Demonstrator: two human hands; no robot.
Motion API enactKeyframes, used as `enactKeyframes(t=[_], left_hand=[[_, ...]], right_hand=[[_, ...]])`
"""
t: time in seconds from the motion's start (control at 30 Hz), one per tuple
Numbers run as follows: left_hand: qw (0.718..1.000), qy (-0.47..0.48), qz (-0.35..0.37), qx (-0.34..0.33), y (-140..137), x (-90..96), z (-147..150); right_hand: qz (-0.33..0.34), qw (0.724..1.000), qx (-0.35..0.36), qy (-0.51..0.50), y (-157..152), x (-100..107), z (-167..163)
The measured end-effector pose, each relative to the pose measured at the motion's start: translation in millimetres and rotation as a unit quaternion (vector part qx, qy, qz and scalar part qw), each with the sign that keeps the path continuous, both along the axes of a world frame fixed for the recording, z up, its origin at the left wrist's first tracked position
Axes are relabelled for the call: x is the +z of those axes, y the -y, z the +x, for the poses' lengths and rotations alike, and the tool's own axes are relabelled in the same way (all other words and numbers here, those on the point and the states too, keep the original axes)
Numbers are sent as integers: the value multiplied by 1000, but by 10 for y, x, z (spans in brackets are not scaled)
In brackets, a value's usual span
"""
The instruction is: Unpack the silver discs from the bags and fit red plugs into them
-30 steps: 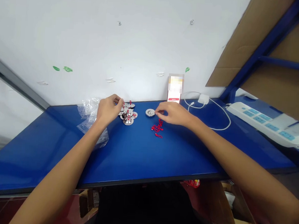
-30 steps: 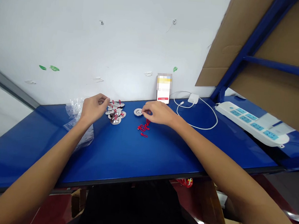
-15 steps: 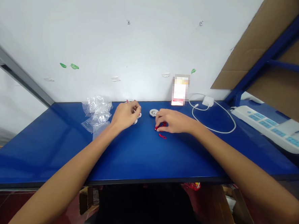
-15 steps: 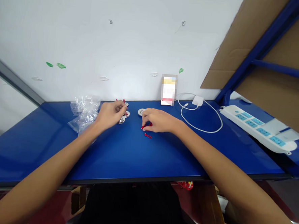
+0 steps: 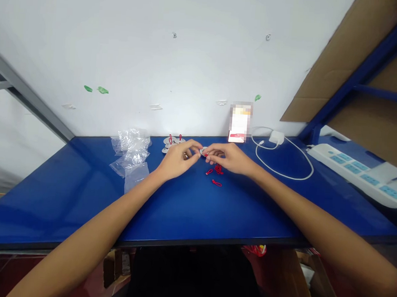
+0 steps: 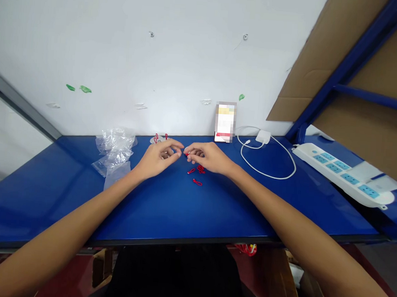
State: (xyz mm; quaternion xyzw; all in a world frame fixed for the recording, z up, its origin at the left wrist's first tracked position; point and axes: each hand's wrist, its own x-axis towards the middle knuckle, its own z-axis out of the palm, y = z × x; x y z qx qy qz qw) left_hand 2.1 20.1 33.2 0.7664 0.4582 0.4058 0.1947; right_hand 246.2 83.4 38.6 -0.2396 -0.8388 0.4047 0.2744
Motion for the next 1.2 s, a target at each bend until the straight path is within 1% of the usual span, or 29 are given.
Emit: enactKeyframes(t=[0.07, 0.13, 0.2, 0.27, 0.37, 0.47, 0.63, 0.77, 0.87, 1.0, 1.1, 1.2], left_hand=[[999, -10, 19, -37, 14, -29, 35], [997, -31, 36, -60, 16, -61, 48], [994, -54, 58, -73, 5, -83, 33], [991, -68, 82, -75, -11, -87, 3], [991, -70, 107, -47, -24, -61, -36], [991, -60, 113, -25, -21, -24, -48], [992, -60, 106, -27, 0, -9, -33], [991, -80, 85, -60, 12, -27, -30], [988, -98, 104, -66, 11, -29, -49], [985, -109, 123, -49, 15, -22, -56], [984, -119, 127, -28, 22, -27, -31], [986, -107, 128, -17, 15, -37, -16]], right_hand=[[-19, 1000, 16, -18, 8, -31, -21], [-32, 998, 41, -32, 19, -59, -35], [-38, 996, 68, -36, 29, -80, -42], [-43, 995, 78, -34, 31, -88, -41], [-34, 998, 57, -12, 20, -65, -26], [-8, 999, 32, 26, 5, -14, -6], [27, 999, 5, 41, 27, 59, -6], [58, 996, -4, 63, 56, 63, -11], [79, 994, 4, 74, 55, 48, -7], [116, 990, 5, 83, 52, 47, -6], [107, 990, -11, 93, 67, 62, -15], [105, 989, -47, 97, 66, 58, -20]])
